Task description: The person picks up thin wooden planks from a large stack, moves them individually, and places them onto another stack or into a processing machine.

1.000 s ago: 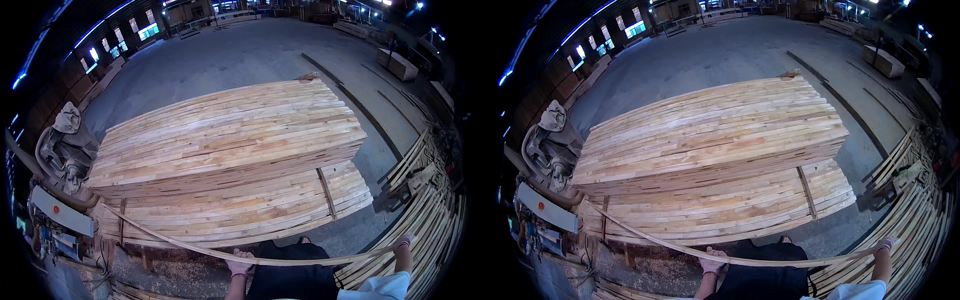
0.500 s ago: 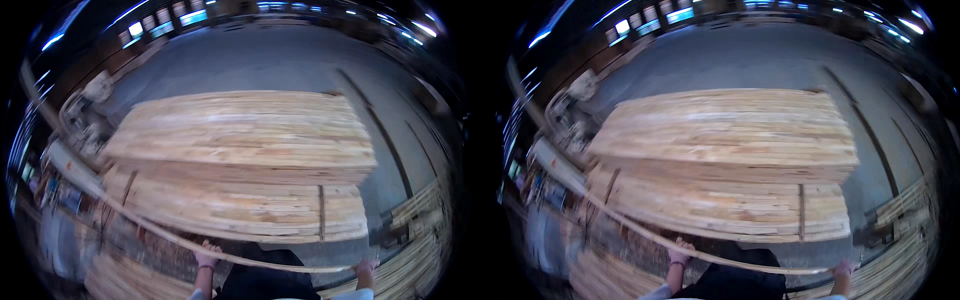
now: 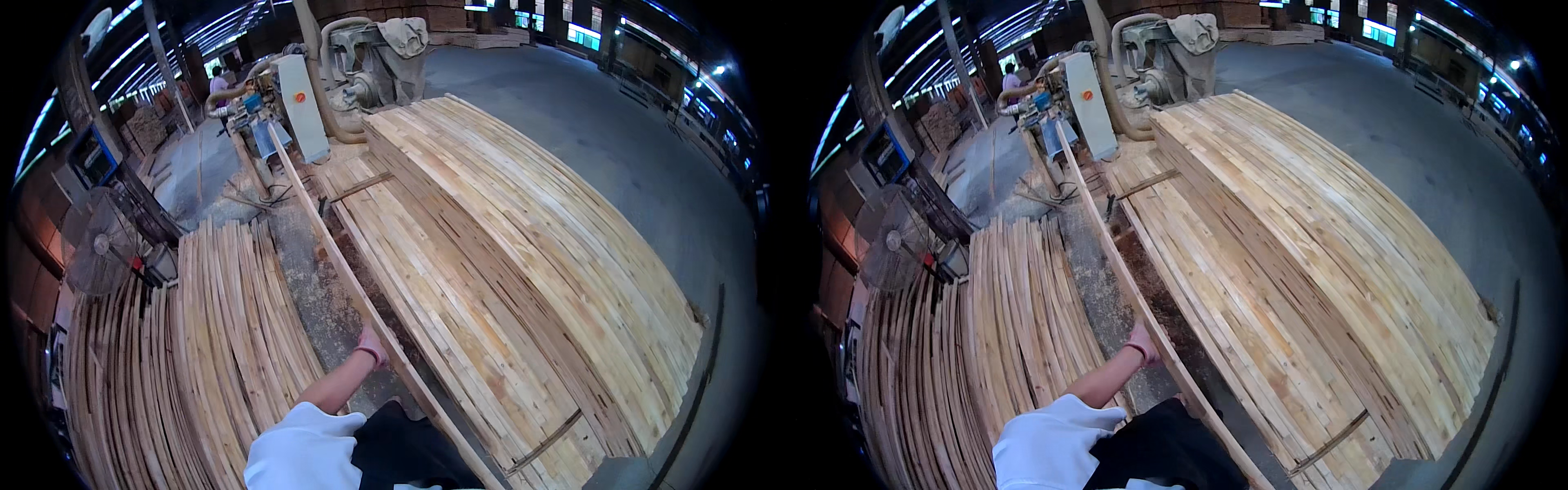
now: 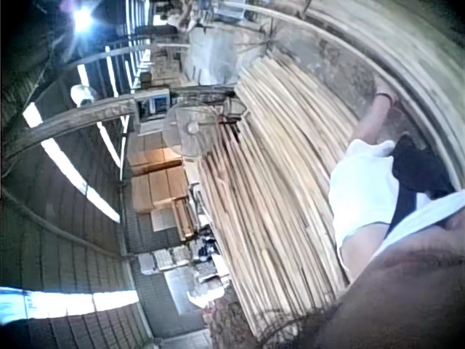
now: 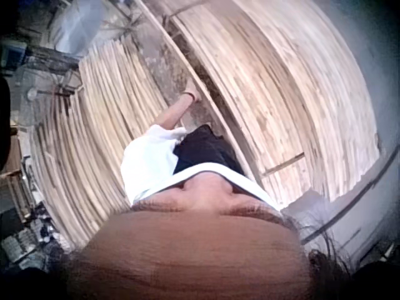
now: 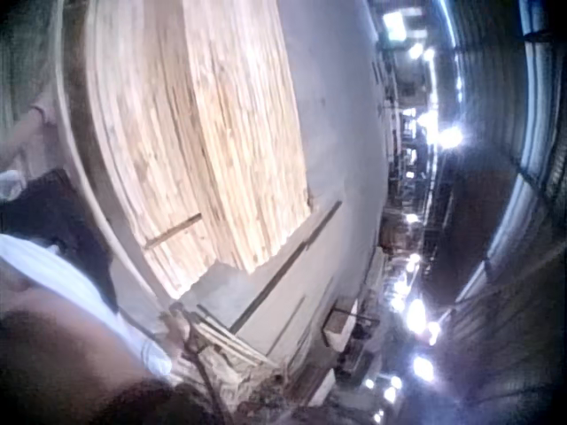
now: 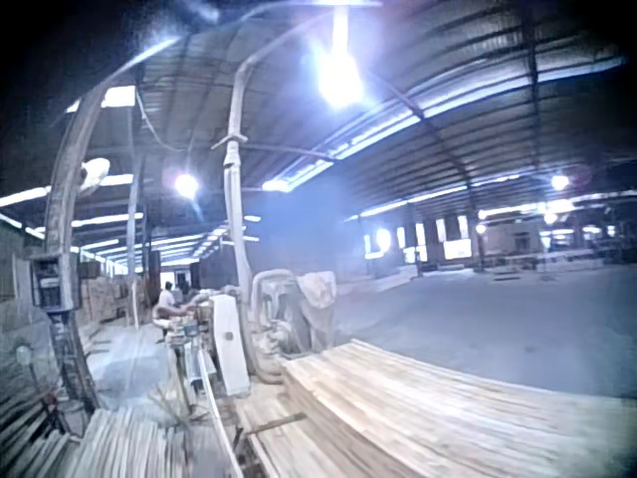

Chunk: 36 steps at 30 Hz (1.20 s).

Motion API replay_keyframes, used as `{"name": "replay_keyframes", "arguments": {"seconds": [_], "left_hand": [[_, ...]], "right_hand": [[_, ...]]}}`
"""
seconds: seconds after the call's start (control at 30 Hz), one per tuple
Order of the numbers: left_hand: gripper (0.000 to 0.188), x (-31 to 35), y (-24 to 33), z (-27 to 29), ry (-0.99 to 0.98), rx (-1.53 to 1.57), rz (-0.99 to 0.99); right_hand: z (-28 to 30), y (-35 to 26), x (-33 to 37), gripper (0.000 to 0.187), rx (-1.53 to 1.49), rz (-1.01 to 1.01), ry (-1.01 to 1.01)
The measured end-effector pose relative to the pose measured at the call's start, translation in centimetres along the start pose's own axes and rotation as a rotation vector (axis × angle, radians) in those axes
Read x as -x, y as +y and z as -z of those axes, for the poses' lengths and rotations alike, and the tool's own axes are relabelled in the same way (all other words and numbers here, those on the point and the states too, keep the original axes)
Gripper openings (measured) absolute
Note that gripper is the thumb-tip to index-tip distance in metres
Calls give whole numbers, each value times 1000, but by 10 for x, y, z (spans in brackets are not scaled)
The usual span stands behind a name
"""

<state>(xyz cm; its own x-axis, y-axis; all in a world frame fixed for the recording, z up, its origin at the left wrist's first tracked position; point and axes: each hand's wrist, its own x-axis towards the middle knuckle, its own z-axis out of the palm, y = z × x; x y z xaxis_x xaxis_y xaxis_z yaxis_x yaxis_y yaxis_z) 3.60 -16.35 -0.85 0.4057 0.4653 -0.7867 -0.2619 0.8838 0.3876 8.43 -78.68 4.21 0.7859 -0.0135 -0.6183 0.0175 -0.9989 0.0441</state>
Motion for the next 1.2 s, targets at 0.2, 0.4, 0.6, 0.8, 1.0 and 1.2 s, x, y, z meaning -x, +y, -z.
{"name": "replay_keyframes", "arguments": {"seconds": [0.2,0.4,0.6,0.8,1.0,1.2], "left_hand": [[67,-58,111,-25,-48,-420,-472],[84,-85,171,-34,217,-1038,-857],[51,-82,154,11,-382,-579,-431],[45,-48,81,32,-675,-642,398],[60,-88,109,31,-627,-302,462],[58,-89,127,18,-769,-212,573]], "right_hand": [[33,-95,-1,73,-216,239,-115],[17,-244,-13,76,-571,455,-190],[-5,-412,-26,77,-799,654,-7],[-16,-559,-51,63,-594,848,328],[19,-602,-28,54,-717,893,465],[-74,-475,-89,33,-1510,269,-65]]}}
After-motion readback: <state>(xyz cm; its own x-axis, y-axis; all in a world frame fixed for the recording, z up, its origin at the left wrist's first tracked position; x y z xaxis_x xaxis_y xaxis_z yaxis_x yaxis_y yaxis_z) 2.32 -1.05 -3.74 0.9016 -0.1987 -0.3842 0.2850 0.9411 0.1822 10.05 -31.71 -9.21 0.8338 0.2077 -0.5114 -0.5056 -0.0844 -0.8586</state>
